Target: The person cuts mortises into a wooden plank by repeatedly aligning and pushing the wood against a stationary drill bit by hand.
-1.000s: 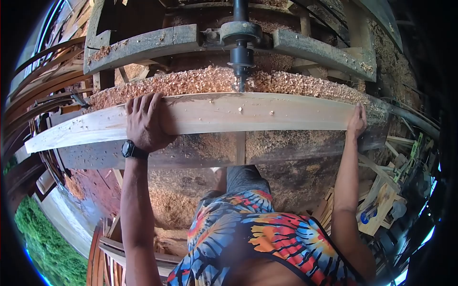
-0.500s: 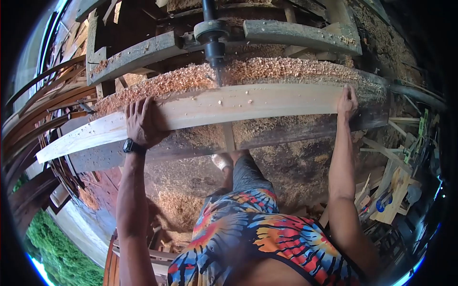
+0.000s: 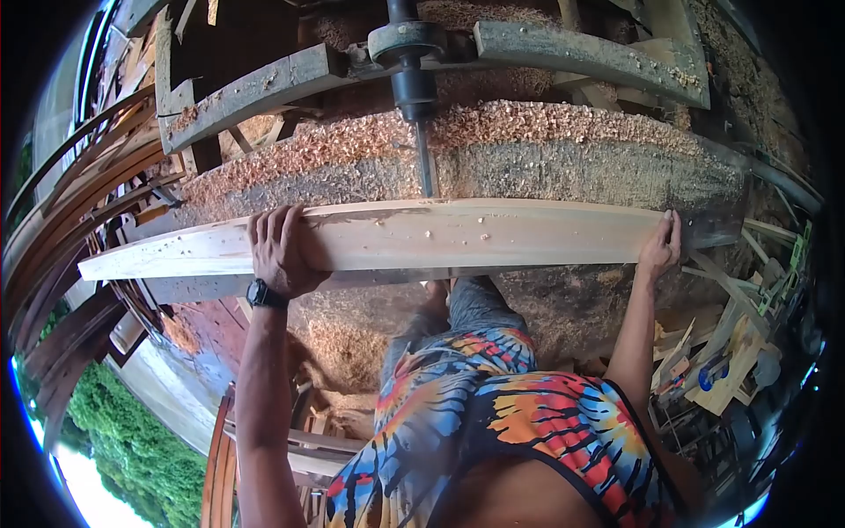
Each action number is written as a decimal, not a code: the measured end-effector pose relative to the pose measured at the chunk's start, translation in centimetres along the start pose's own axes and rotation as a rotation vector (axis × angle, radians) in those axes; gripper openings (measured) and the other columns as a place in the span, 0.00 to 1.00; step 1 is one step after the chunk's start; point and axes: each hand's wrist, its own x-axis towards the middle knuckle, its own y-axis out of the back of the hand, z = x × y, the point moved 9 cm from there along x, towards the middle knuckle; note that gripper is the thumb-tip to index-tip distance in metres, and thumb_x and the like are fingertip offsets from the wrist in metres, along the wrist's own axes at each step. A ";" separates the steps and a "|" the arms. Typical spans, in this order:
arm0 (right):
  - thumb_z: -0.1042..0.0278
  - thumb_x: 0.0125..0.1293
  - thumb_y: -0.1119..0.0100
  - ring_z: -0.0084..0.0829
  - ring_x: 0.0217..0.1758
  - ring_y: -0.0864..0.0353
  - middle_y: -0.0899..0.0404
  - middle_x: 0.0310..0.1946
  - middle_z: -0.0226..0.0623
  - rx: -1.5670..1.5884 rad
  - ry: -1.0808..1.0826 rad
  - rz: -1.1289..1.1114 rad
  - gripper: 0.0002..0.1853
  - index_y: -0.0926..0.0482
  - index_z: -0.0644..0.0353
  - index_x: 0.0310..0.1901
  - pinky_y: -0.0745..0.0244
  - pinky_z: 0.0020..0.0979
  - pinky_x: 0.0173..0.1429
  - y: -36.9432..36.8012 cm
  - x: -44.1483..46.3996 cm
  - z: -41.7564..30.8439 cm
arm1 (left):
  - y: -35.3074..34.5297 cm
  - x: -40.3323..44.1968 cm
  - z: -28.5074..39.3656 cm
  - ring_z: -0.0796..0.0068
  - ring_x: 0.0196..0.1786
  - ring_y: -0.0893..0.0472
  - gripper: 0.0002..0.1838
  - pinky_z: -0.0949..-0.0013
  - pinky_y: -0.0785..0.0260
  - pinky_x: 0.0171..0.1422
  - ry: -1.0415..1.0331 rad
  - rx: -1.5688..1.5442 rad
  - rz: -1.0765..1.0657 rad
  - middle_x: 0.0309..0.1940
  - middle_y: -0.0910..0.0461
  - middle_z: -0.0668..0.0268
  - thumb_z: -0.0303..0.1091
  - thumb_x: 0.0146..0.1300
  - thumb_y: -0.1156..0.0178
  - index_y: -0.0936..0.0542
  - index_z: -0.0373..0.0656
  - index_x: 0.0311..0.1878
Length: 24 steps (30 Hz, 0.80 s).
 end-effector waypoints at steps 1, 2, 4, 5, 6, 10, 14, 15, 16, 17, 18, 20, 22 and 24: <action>0.46 0.85 0.36 0.37 0.66 0.14 0.11 0.65 0.48 -0.007 0.001 -0.002 0.28 0.15 0.64 0.70 0.23 0.38 0.72 -0.2 0.3 -0.2 | 0.0 0.2 0.0 0.45 0.68 0.21 0.58 0.36 0.39 0.79 0.000 -0.002 0.007 0.66 0.20 0.53 0.44 0.31 0.15 0.25 0.42 0.74; 0.46 0.85 0.36 0.37 0.66 0.14 0.11 0.65 0.48 0.000 0.014 -0.007 0.28 0.15 0.64 0.70 0.23 0.38 0.72 -0.3 0.6 -0.3 | 0.1 0.3 -0.1 0.45 0.68 0.21 0.58 0.36 0.39 0.79 0.000 -0.005 0.013 0.66 0.20 0.53 0.44 0.31 0.15 0.25 0.42 0.74; 0.46 0.85 0.37 0.38 0.66 0.14 0.11 0.65 0.48 0.019 0.039 -0.021 0.28 0.15 0.63 0.70 0.23 0.38 0.72 -0.8 1.4 0.1 | -0.1 0.6 -0.2 0.46 0.68 0.21 0.59 0.36 0.39 0.79 0.010 -0.012 0.004 0.66 0.20 0.53 0.44 0.31 0.15 0.26 0.43 0.75; 0.46 0.85 0.37 0.38 0.66 0.13 0.11 0.65 0.48 0.009 0.046 -0.027 0.28 0.15 0.63 0.71 0.23 0.37 0.72 -1.0 1.8 0.3 | 0.0 0.7 -0.4 0.46 0.68 0.21 0.59 0.36 0.39 0.79 0.013 -0.013 0.000 0.66 0.20 0.53 0.44 0.31 0.15 0.26 0.43 0.75; 0.45 0.85 0.37 0.38 0.66 0.13 0.11 0.66 0.47 0.001 0.053 -0.031 0.28 0.15 0.62 0.71 0.23 0.37 0.72 -1.3 2.1 0.0 | 0.0 0.9 -0.6 0.46 0.68 0.21 0.59 0.36 0.39 0.79 0.021 -0.010 -0.003 0.66 0.20 0.54 0.44 0.31 0.14 0.26 0.43 0.75; 0.43 0.85 0.38 0.39 0.65 0.12 0.10 0.65 0.45 -0.061 0.055 -0.019 0.29 0.15 0.61 0.71 0.21 0.37 0.71 -2.3 3.2 -1.9 | 0.0 1.8 -1.1 0.47 0.68 0.21 0.60 0.37 0.40 0.79 0.046 -0.004 -0.017 0.66 0.20 0.54 0.44 0.31 0.14 0.26 0.44 0.75; 0.40 0.84 0.38 0.39 0.62 0.10 0.08 0.61 0.44 -0.113 0.121 -0.015 0.29 0.13 0.57 0.70 0.20 0.38 0.68 -5.0 6.3 -6.0 | 0.7 4.3 -1.8 0.43 0.68 0.24 0.63 0.38 0.39 0.79 0.057 0.001 0.007 0.66 0.21 0.52 0.43 0.27 0.10 0.27 0.42 0.75; 0.38 0.84 0.39 0.39 0.60 0.09 0.07 0.59 0.44 -0.121 0.128 -0.014 0.30 0.13 0.56 0.69 0.20 0.38 0.66 -5.8 7.3 -6.3 | 0.7 4.6 -1.9 0.42 0.67 0.24 0.63 0.38 0.39 0.79 0.057 0.003 0.011 0.65 0.21 0.52 0.43 0.27 0.10 0.27 0.43 0.75; 0.37 0.83 0.39 0.40 0.59 0.09 0.06 0.56 0.44 -0.129 0.135 -0.014 0.30 0.12 0.55 0.68 0.20 0.38 0.65 -6.2 7.8 -6.5 | 0.7 4.7 -2.0 0.42 0.67 0.24 0.63 0.38 0.39 0.79 0.058 0.006 0.015 0.65 0.21 0.52 0.43 0.27 0.10 0.27 0.43 0.75; 0.37 0.83 0.38 0.39 0.59 0.09 0.06 0.56 0.44 -0.120 0.134 -0.020 0.30 0.12 0.54 0.68 0.20 0.38 0.65 -6.4 7.9 -6.5 | 0.7 4.8 -2.0 0.42 0.67 0.24 0.63 0.38 0.39 0.79 0.058 0.010 0.018 0.64 0.21 0.52 0.43 0.27 0.10 0.27 0.43 0.75; 0.37 0.83 0.38 0.39 0.60 0.09 0.06 0.56 0.43 -0.112 0.134 -0.027 0.29 0.12 0.53 0.68 0.20 0.38 0.65 -6.4 8.0 -6.4 | 0.8 4.8 -2.0 0.42 0.66 0.24 0.63 0.38 0.38 0.78 0.057 0.013 0.028 0.64 0.21 0.53 0.43 0.27 0.10 0.27 0.43 0.74; 0.38 0.83 0.38 0.38 0.59 0.09 0.06 0.56 0.42 -0.098 0.139 -0.034 0.28 0.12 0.52 0.68 0.19 0.38 0.65 -6.0 7.4 -6.0 | 0.7 4.5 -2.1 0.45 0.68 0.23 0.62 0.39 0.39 0.78 0.063 0.023 0.037 0.65 0.21 0.53 0.43 0.28 0.11 0.27 0.44 0.75; 0.39 0.83 0.37 0.37 0.58 0.09 0.06 0.56 0.41 -0.088 0.154 -0.028 0.27 0.12 0.51 0.69 0.19 0.38 0.64 -5.4 6.8 -5.8 | 0.8 4.1 -1.7 0.47 0.68 0.22 0.62 0.39 0.39 0.78 0.047 0.034 0.049 0.65 0.20 0.54 0.43 0.28 0.11 0.27 0.44 0.75; 0.42 0.84 0.38 0.39 0.60 0.10 0.07 0.59 0.43 -0.122 0.121 -0.019 0.27 0.13 0.55 0.69 0.20 0.38 0.66 -3.8 5.0 -4.1 | 0.4 3.0 -1.2 0.47 0.68 0.22 0.62 0.38 0.39 0.78 0.047 0.013 0.026 0.65 0.20 0.53 0.44 0.28 0.12 0.27 0.44 0.75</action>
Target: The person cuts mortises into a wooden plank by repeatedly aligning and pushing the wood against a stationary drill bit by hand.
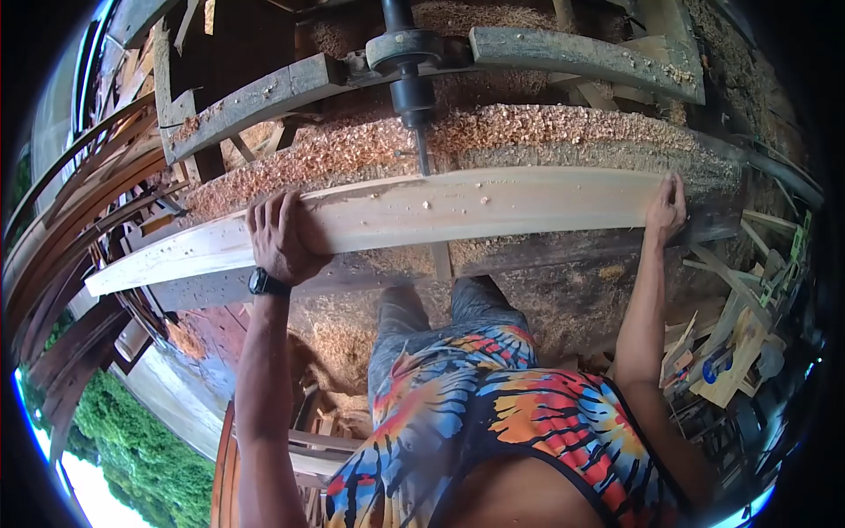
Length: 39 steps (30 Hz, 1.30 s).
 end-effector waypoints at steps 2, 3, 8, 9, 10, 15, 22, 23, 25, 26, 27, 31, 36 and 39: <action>0.45 0.86 0.40 0.41 0.62 0.10 0.09 0.63 0.44 -0.026 -0.032 0.027 0.27 0.14 0.60 0.69 0.20 0.39 0.68 2.0 -3.1 2.0 | 0.0 -1.7 0.9 0.47 0.68 0.22 0.61 0.37 0.40 0.78 -0.029 -0.024 -0.020 0.65 0.20 0.54 0.44 0.29 0.12 0.26 0.43 0.75; 0.45 0.86 0.40 0.41 0.62 0.10 0.09 0.63 0.45 -0.002 -0.064 0.035 0.27 0.14 0.61 0.69 0.20 0.39 0.69 2.8 -4.5 3.3 | -0.4 -2.6 1.0 0.48 0.68 0.21 0.60 0.37 0.40 0.78 -0.043 -0.029 -0.024 0.65 0.19 0.54 0.44 0.30 0.13 0.26 0.43 0.75; 0.48 0.85 0.36 0.38 0.61 0.11 0.09 0.61 0.48 0.091 -0.102 0.055 0.25 0.14 0.61 0.69 0.20 0.38 0.68 4.2 -6.1 4.7 | -0.4 -3.3 1.5 0.49 0.67 0.20 0.58 0.37 0.40 0.79 -0.051 -0.044 -0.034 0.65 0.19 0.55 0.43 0.32 0.15 0.25 0.43 0.74; 0.48 0.85 0.37 0.37 0.61 0.11 0.09 0.60 0.48 0.084 -0.092 0.058 0.25 0.14 0.61 0.69 0.20 0.38 0.68 4.0 -5.7 4.2 | -0.4 -3.0 1.5 0.49 0.67 0.20 0.58 0.37 0.40 0.79 -0.049 -0.043 -0.038 0.65 0.19 0.55 0.43 0.31 0.15 0.25 0.43 0.74; 0.46 0.85 0.37 0.38 0.62 0.11 0.09 0.61 0.47 0.058 -0.087 0.048 0.27 0.14 0.61 0.69 0.20 0.38 0.69 3.9 -5.3 3.7 | -0.4 -2.7 1.5 0.49 0.67 0.20 0.58 0.37 0.40 0.79 -0.044 -0.040 -0.042 0.65 0.19 0.55 0.43 0.31 0.15 0.25 0.43 0.74; 0.44 0.86 0.39 0.37 0.64 0.12 0.09 0.63 0.44 0.006 -0.067 0.027 0.29 0.14 0.62 0.70 0.21 0.38 0.71 2.9 -3.5 2.6 | -0.4 -1.9 0.9 0.49 0.68 0.20 0.58 0.37 0.40 0.79 -0.038 -0.046 -0.020 0.66 0.19 0.55 0.42 0.30 0.15 0.25 0.43 0.74; 0.44 0.85 0.37 0.36 0.59 0.10 0.07 0.57 0.43 0.045 -0.024 0.026 0.25 0.12 0.55 0.68 0.20 0.37 0.66 0.0 0.6 0.2 | 0.0 0.5 0.1 0.49 0.69 0.21 0.60 0.37 0.40 0.79 0.002 -0.031 -0.014 0.66 0.19 0.54 0.43 0.29 0.14 0.26 0.44 0.75; 0.43 0.84 0.37 0.36 0.59 0.10 0.07 0.57 0.42 0.025 0.000 0.023 0.25 0.12 0.54 0.68 0.20 0.37 0.66 -0.7 1.9 -0.9 | 0.1 1.1 -0.1 0.48 0.69 0.21 0.60 0.38 0.39 0.79 0.001 -0.035 -0.003 0.65 0.19 0.54 0.43 0.28 0.14 0.26 0.45 0.75; 0.42 0.84 0.38 0.38 0.61 0.11 0.08 0.59 0.42 -0.008 0.006 0.007 0.26 0.12 0.52 0.69 0.20 0.37 0.67 -1.3 3.1 -2.7 | 0.1 1.9 -0.5 0.47 0.67 0.21 0.60 0.38 0.38 0.78 0.019 -0.004 0.003 0.65 0.19 0.54 0.43 0.28 0.13 0.25 0.45 0.74; 0.41 0.84 0.39 0.39 0.64 0.11 0.08 0.61 0.44 -0.023 -0.012 -0.007 0.27 0.13 0.53 0.70 0.21 0.38 0.69 -1.5 3.1 -3.3 | 0.1 2.0 -0.5 0.47 0.66 0.21 0.60 0.38 0.38 0.78 0.018 0.001 0.008 0.65 0.19 0.54 0.43 0.28 0.13 0.25 0.45 0.74; 0.41 0.85 0.39 0.41 0.66 0.11 0.09 0.64 0.45 -0.039 -0.031 -0.022 0.28 0.13 0.53 0.71 0.21 0.38 0.71 -1.5 3.1 -3.2 | 0.0 2.0 -0.4 0.46 0.66 0.21 0.60 0.38 0.38 0.78 0.019 0.005 0.011 0.65 0.19 0.54 0.42 0.28 0.13 0.25 0.45 0.74; 0.39 0.85 0.40 0.42 0.68 0.12 0.10 0.65 0.46 -0.051 -0.004 -0.038 0.28 0.13 0.51 0.71 0.22 0.40 0.71 -0.3 1.5 -2.9 | 0.1 1.1 -0.1 0.44 0.66 0.22 0.59 0.37 0.38 0.78 0.025 -0.009 -0.006 0.64 0.19 0.54 0.41 0.28 0.13 0.24 0.45 0.74; 0.40 0.85 0.40 0.40 0.67 0.12 0.10 0.64 0.45 0.013 -0.043 0.019 0.28 0.13 0.55 0.70 0.22 0.39 0.71 1.6 -1.5 2.5 | -0.3 -0.9 0.9 0.48 0.68 0.21 0.58 0.36 0.40 0.79 -0.001 -0.019 -0.044 0.66 0.19 0.54 0.43 0.29 0.15 0.25 0.44 0.74; 0.43 0.86 0.40 0.39 0.66 0.12 0.09 0.63 0.45 0.030 -0.064 -0.003 0.28 0.14 0.58 0.70 0.22 0.39 0.71 0.9 -0.7 2.1 | -0.4 -0.6 0.7 0.48 0.68 0.21 0.59 0.36 0.40 0.79 0.006 -0.034 -0.037 0.66 0.19 0.55 0.43 0.29 0.15 0.25 0.44 0.74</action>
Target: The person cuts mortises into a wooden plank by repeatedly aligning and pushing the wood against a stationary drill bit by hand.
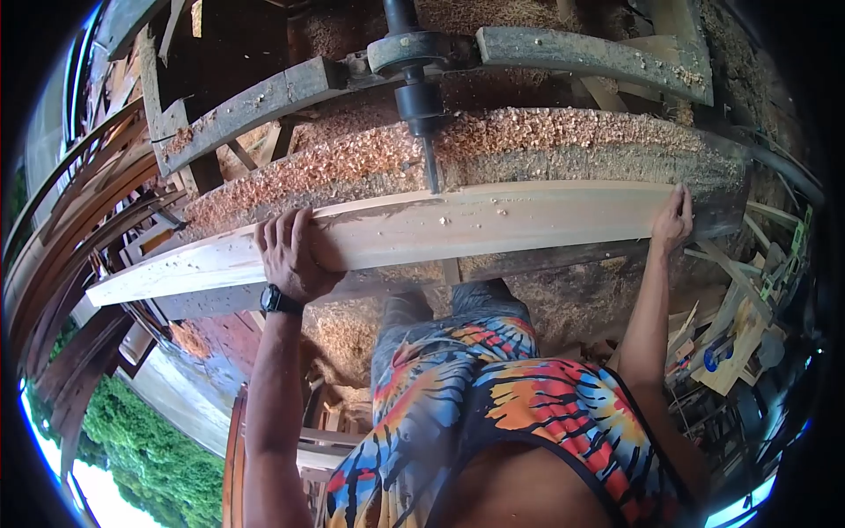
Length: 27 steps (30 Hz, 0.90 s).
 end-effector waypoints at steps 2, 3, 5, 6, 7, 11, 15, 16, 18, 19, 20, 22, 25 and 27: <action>0.43 0.86 0.40 0.39 0.65 0.12 0.09 0.63 0.45 -0.011 -0.006 -0.024 0.28 0.14 0.57 0.70 0.22 0.39 0.71 -0.9 1.9 -1.8 | 0.3 1.4 -0.3 0.47 0.67 0.21 0.58 0.38 0.39 0.79 0.006 0.006 0.019 0.65 0.19 0.55 0.42 0.29 0.14 0.25 0.45 0.74; 0.41 0.86 0.41 0.40 0.65 0.11 0.09 0.63 0.44 -0.048 0.037 -0.009 0.29 0.14 0.56 0.70 0.22 0.38 0.70 -1.5 2.8 -3.7 | 0.3 2.2 -0.6 0.47 0.67 0.21 0.58 0.38 0.39 0.78 0.016 0.012 0.028 0.65 0.19 0.55 0.42 0.29 0.14 0.24 0.45 0.74; 0.40 0.85 0.40 0.40 0.60 0.09 0.07 0.59 0.43 -0.040 0.088 0.012 0.26 0.12 0.51 0.68 0.20 0.39 0.66 -2.5 4.2 -5.1 | 0.6 2.7 -0.5 0.47 0.66 0.21 0.58 0.39 0.37 0.77 0.016 0.011 0.069 0.64 0.19 0.55 0.41 0.28 0.14 0.24 0.46 0.73; 0.39 0.84 0.39 0.41 0.58 0.08 0.06 0.57 0.43 -0.041 0.111 0.022 0.25 0.11 0.48 0.67 0.19 0.40 0.64 -2.4 4.3 -5.3 | 0.7 2.6 -0.4 0.46 0.66 0.21 0.59 0.39 0.36 0.77 0.017 0.014 0.067 0.63 0.19 0.55 0.41 0.28 0.14 0.24 0.46 0.73; 0.39 0.84 0.40 0.42 0.60 0.08 0.07 0.58 0.43 -0.075 0.125 0.010 0.25 0.12 0.47 0.68 0.19 0.40 0.65 -2.3 4.1 -5.2 | 0.7 2.6 -0.4 0.46 0.65 0.21 0.59 0.39 0.36 0.76 0.017 0.016 0.070 0.63 0.19 0.55 0.41 0.27 0.14 0.23 0.46 0.73; 0.40 0.84 0.39 0.42 0.60 0.08 0.07 0.57 0.44 -0.117 0.138 0.030 0.25 0.13 0.48 0.69 0.18 0.41 0.64 -0.9 2.2 -3.8 | 0.7 1.9 0.0 0.47 0.67 0.20 0.59 0.39 0.36 0.77 -0.016 0.021 0.047 0.64 0.18 0.54 0.42 0.29 0.14 0.24 0.44 0.74; 0.43 0.83 0.35 0.40 0.57 0.08 0.07 0.55 0.45 -0.048 0.095 0.034 0.25 0.13 0.52 0.68 0.18 0.40 0.61 -0.1 0.0 -2.5 | 0.6 0.8 -0.4 0.48 0.68 0.20 0.57 0.39 0.36 0.77 -0.037 0.011 0.019 0.65 0.18 0.53 0.43 0.31 0.15 0.24 0.43 0.73; 0.41 0.82 0.35 0.40 0.56 0.08 0.07 0.54 0.45 -0.051 0.082 0.036 0.26 0.13 0.51 0.68 0.18 0.41 0.61 -0.4 0.4 -2.2 | 0.8 0.8 -0.6 0.48 0.69 0.20 0.57 0.39 0.36 0.77 -0.040 0.012 0.025 0.65 0.18 0.54 0.43 0.31 0.15 0.24 0.43 0.73; 0.39 0.81 0.35 0.41 0.55 0.08 0.07 0.52 0.43 -0.054 0.054 0.037 0.28 0.13 0.51 0.69 0.18 0.42 0.61 -1.5 1.2 -2.2 | 0.9 1.7 -1.1 0.47 0.66 0.20 0.57 0.38 0.36 0.76 -0.035 0.030 0.039 0.63 0.18 0.54 0.44 0.31 0.14 0.24 0.44 0.72; 0.37 0.81 0.36 0.41 0.55 0.08 0.07 0.52 0.43 -0.039 0.057 0.037 0.29 0.13 0.50 0.69 0.18 0.43 0.61 -2.2 2.1 -2.5 | 0.9 2.5 -1.5 0.47 0.66 0.20 0.58 0.38 0.36 0.76 -0.028 0.039 0.044 0.63 0.18 0.54 0.44 0.30 0.13 0.24 0.45 0.73; 0.35 0.80 0.36 0.42 0.55 0.09 0.07 0.51 0.42 -0.024 0.059 0.035 0.30 0.13 0.49 0.69 0.18 0.43 0.61 -3.0 3.2 -2.9 | 1.0 2.8 -1.7 0.47 0.65 0.20 0.58 0.38 0.36 0.76 -0.022 0.050 0.046 0.62 0.18 0.55 0.45 0.30 0.13 0.24 0.45 0.73; 0.33 0.80 0.37 0.43 0.55 0.09 0.07 0.51 0.41 -0.010 0.052 0.024 0.31 0.14 0.47 0.70 0.19 0.45 0.62 -3.6 3.8 -3.5 | 0.9 2.4 -2.1 0.46 0.65 0.21 0.59 0.38 0.36 0.76 -0.004 0.047 0.028 0.62 0.19 0.55 0.45 0.28 0.11 0.24 0.46 0.72; 0.31 0.80 0.38 0.45 0.56 0.09 0.07 0.53 0.41 -0.035 0.028 0.005 0.31 0.14 0.44 0.71 0.19 0.45 0.63 -3.1 3.0 -4.0 | 0.6 2.0 -1.9 0.46 0.66 0.22 0.60 0.38 0.36 0.76 0.002 0.044 0.031 0.63 0.20 0.54 0.45 0.27 0.11 0.24 0.46 0.73; 0.31 0.80 0.38 0.46 0.57 0.09 0.07 0.54 0.42 -0.076 0.010 0.005 0.31 0.14 0.42 0.71 0.19 0.44 0.64 -2.4 2.3 -4.1 | 0.6 1.9 -1.8 0.45 0.66 0.22 0.60 0.38 0.37 0.76 -0.003 0.044 0.029 0.63 0.20 0.55 0.44 0.27 0.11 0.24 0.46 0.73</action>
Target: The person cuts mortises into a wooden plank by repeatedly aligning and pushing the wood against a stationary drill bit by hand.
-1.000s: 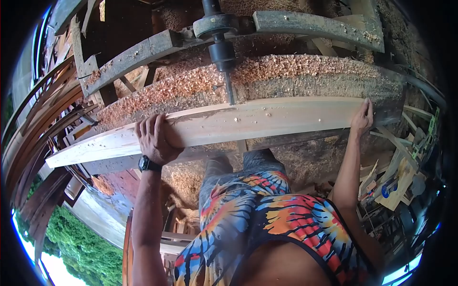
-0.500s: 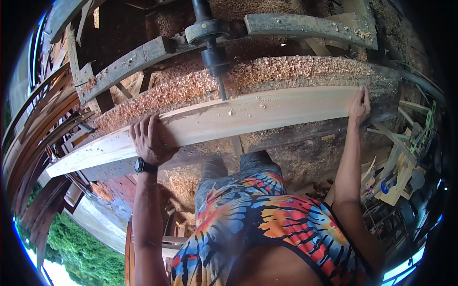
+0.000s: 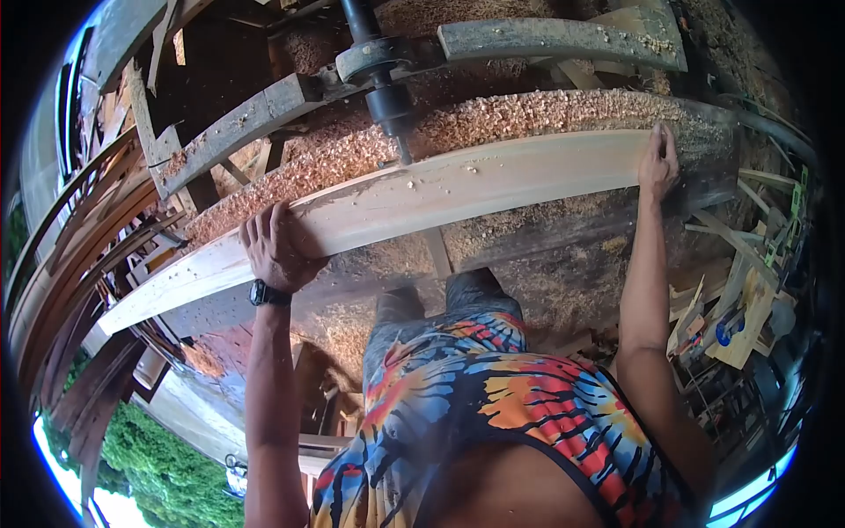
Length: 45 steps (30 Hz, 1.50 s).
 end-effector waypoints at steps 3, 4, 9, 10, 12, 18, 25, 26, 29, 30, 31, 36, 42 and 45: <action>0.34 0.81 0.37 0.45 0.58 0.09 0.07 0.56 0.45 -0.028 -0.017 0.056 0.31 0.15 0.47 0.72 0.19 0.43 0.65 1.9 -3.1 3.3 | -0.3 -1.7 0.8 0.45 0.66 0.22 0.60 0.39 0.37 0.76 -0.016 -0.010 -0.037 0.63 0.19 0.55 0.44 0.27 0.11 0.25 0.47 0.73; 0.35 0.81 0.36 0.44 0.58 0.09 0.07 0.57 0.46 0.027 -0.022 0.061 0.32 0.15 0.49 0.73 0.19 0.42 0.65 2.5 -4.6 4.8 | -0.3 -2.7 0.9 0.47 0.67 0.22 0.59 0.39 0.37 0.76 -0.039 -0.028 -0.030 0.64 0.19 0.55 0.44 0.29 0.12 0.25 0.46 0.73; 0.40 0.81 0.33 0.38 0.57 0.09 0.07 0.58 0.50 0.096 -0.094 0.071 0.34 0.16 0.60 0.74 0.19 0.39 0.64 4.9 -8.7 7.3 | -0.5 -4.7 1.5 0.49 0.68 0.22 0.56 0.38 0.39 0.78 -0.051 -0.019 -0.102 0.65 0.19 0.56 0.44 0.33 0.16 0.25 0.47 0.74; 0.39 0.81 0.33 0.37 0.56 0.09 0.07 0.58 0.49 0.099 -0.100 0.071 0.34 0.16 0.59 0.74 0.19 0.38 0.64 4.8 -8.8 7.4 | -0.5 -4.7 1.5 0.49 0.68 0.22 0.56 0.38 0.39 0.78 -0.049 -0.015 -0.105 0.64 0.19 0.56 0.44 0.33 0.16 0.26 0.47 0.74; 0.39 0.81 0.33 0.36 0.56 0.10 0.07 0.58 0.48 0.108 -0.114 0.076 0.34 0.16 0.58 0.74 0.19 0.38 0.64 4.7 -8.8 7.5 | -0.3 -4.4 1.6 0.48 0.68 0.22 0.58 0.38 0.39 0.78 -0.052 -0.028 -0.100 0.65 0.19 0.55 0.42 0.30 0.14 0.26 0.47 0.74; 0.39 0.80 0.32 0.34 0.55 0.10 0.07 0.56 0.47 0.087 -0.078 0.075 0.34 0.15 0.58 0.74 0.19 0.37 0.64 4.4 -7.6 6.4 | -0.7 -4.3 1.0 0.44 0.68 0.23 0.63 0.38 0.39 0.79 -0.027 -0.056 -0.118 0.67 0.21 0.53 0.40 0.25 0.10 0.26 0.48 0.74; 0.35 0.79 0.32 0.36 0.55 0.10 0.06 0.54 0.44 0.110 -0.054 0.034 0.35 0.15 0.55 0.73 0.19 0.37 0.65 0.4 -1.8 0.3 | -0.5 -0.6 -1.1 0.46 0.69 0.23 0.61 0.39 0.40 0.79 0.009 0.005 -0.080 0.65 0.20 0.54 0.45 0.29 0.11 0.27 0.48 0.75; 0.34 0.79 0.32 0.37 0.56 0.09 0.06 0.54 0.44 0.092 -0.044 0.014 0.36 0.15 0.55 0.74 0.19 0.37 0.66 -0.5 -0.6 -0.7 | -0.6 -0.1 -1.5 0.46 0.68 0.23 0.61 0.39 0.40 0.79 0.016 0.008 -0.070 0.64 0.21 0.54 0.45 0.29 0.11 0.27 0.48 0.75; 0.35 0.81 0.36 0.42 0.63 0.09 0.08 0.61 0.48 0.050 0.008 0.005 0.36 0.16 0.58 0.73 0.20 0.39 0.69 -0.8 0.0 -1.5 | 0.0 0.4 -1.3 0.44 0.68 0.24 0.61 0.39 0.40 0.79 0.033 0.006 -0.064 0.64 0.21 0.54 0.45 0.29 0.10 0.27 0.48 0.75; 0.36 0.81 0.36 0.42 0.63 0.09 0.08 0.60 0.48 0.072 0.032 0.003 0.35 0.16 0.58 0.73 0.20 0.40 0.68 -0.9 -0.1 -1.8 | -0.1 0.5 -1.3 0.44 0.68 0.25 0.61 0.39 0.40 0.79 0.034 0.002 -0.055 0.64 0.22 0.54 0.44 0.29 0.10 0.27 0.48 0.75; 0.37 0.82 0.36 0.42 0.62 0.09 0.08 0.60 0.49 0.088 0.049 -0.003 0.34 0.16 0.59 0.73 0.20 0.40 0.68 -0.7 -0.5 -1.7 | -0.1 0.1 -1.2 0.45 0.69 0.25 0.61 0.39 0.40 0.79 0.034 -0.003 -0.055 0.64 0.22 0.54 0.44 0.29 0.10 0.27 0.48 0.75; 0.45 0.85 0.36 0.38 0.60 0.09 0.08 0.60 0.47 0.110 0.052 0.038 0.28 0.15 0.61 0.70 0.19 0.39 0.66 1.6 -3.8 2.4 | -0.4 -1.9 0.0 0.45 0.69 0.24 0.61 0.37 0.40 0.79 0.011 -0.031 -0.074 0.65 0.21 0.54 0.42 0.29 0.11 0.27 0.48 0.75; 0.46 0.82 0.31 0.30 0.50 0.13 0.07 0.49 0.39 0.157 -0.018 0.097 0.27 0.13 0.61 0.67 0.18 0.37 0.59 4.4 -8.1 7.0 | -0.9 -4.6 1.0 0.49 0.71 0.22 0.61 0.36 0.41 0.79 -0.015 -0.046 -0.122 0.67 0.20 0.56 0.42 0.29 0.13 0.28 0.48 0.75; 0.46 0.82 0.31 0.30 0.49 0.12 0.07 0.47 0.39 0.131 0.007 0.096 0.27 0.12 0.61 0.66 0.18 0.36 0.58 3.9 -6.6 5.3 | -1.0 -4.0 0.7 0.49 0.71 0.23 0.61 0.36 0.42 0.80 0.002 -0.041 -0.122 0.67 0.20 0.56 0.43 0.29 0.13 0.28 0.48 0.75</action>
